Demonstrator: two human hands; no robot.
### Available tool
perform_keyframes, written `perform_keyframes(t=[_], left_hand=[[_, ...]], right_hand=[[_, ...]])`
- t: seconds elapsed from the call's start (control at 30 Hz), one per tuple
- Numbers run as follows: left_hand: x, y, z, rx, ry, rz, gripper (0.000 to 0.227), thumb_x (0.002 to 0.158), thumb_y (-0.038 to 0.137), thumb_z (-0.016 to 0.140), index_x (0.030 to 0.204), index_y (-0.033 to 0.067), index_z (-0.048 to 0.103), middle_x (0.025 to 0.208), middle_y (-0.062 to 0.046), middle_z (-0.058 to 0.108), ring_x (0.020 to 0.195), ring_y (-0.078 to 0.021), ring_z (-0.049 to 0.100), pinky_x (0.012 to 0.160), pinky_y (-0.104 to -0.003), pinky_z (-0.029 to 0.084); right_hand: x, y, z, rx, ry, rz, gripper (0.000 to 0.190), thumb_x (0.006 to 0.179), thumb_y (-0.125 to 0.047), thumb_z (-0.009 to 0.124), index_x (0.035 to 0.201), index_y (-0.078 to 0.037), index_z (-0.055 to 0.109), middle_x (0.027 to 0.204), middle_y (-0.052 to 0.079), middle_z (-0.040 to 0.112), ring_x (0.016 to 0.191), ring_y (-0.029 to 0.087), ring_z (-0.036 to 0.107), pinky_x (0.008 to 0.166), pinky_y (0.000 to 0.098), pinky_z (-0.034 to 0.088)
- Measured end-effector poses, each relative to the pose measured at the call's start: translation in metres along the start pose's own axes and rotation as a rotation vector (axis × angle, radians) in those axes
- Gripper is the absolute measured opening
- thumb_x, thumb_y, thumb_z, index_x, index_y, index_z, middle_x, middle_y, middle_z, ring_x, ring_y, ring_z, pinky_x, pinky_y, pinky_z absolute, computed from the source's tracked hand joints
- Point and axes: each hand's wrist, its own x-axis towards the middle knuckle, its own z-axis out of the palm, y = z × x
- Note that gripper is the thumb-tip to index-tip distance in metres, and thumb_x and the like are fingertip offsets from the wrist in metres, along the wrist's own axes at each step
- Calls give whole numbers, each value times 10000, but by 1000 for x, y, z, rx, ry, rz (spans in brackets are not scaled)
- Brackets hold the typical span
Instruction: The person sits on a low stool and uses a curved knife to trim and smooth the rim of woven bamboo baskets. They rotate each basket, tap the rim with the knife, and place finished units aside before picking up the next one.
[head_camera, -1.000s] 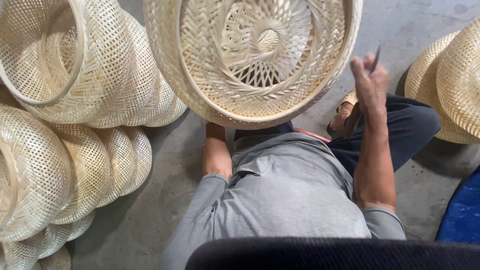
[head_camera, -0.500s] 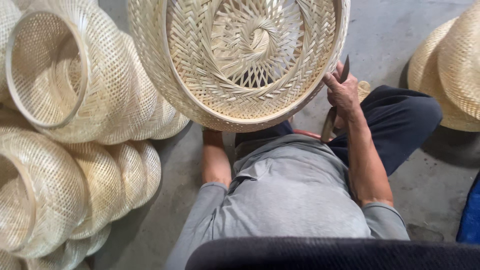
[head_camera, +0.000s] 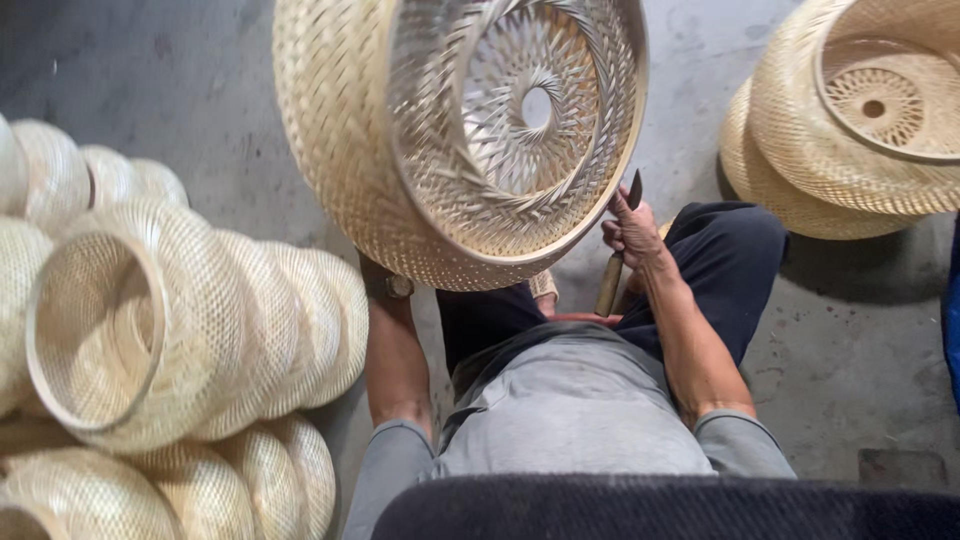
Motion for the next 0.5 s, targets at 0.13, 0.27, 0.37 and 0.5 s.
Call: perform_keyframes(t=[0.13, 0.27, 0.37, 0.5], left_hand=[[30, -6, 28, 37, -104, -32, 610, 1077, 410, 474, 1541, 21, 411, 1482, -184, 557, 1281, -300, 633, 1021, -412, 621], [72, -12, 66, 242, -213, 46, 565, 1105, 356, 484, 1535, -6, 429, 1458, -182, 587, 1259, -289, 652, 1012, -393, 630], [119, -22, 115, -39, -211, -179, 492, 1059, 269, 474, 1422, -60, 518, 1225, -193, 700, 977, -277, 740, 800, -384, 656], [145, -26, 175, 425, -403, 30, 383, 1104, 180, 521, 1315, -128, 606, 1176, -221, 741, 953, -249, 747, 801, -335, 640]], right_hand=[[16, 19, -40, 160, 13, 34, 338, 948, -439, 726, 949, -172, 517, 713, -84, 436, 465, 54, 410, 356, 224, 272], [27, 39, -60, 253, 23, 59, 461, 976, -534, 731, 870, -156, 490, 663, -61, 404, 454, 77, 394, 359, 259, 263], [31, 43, -59, 245, 184, 111, 484, 906, -611, 704, 909, -154, 545, 701, -48, 502, 438, 74, 381, 346, 259, 242], [25, 38, -43, 196, 379, 252, 488, 871, -588, 669, 999, -121, 612, 849, 104, 754, 408, 65, 328, 355, 241, 255]])
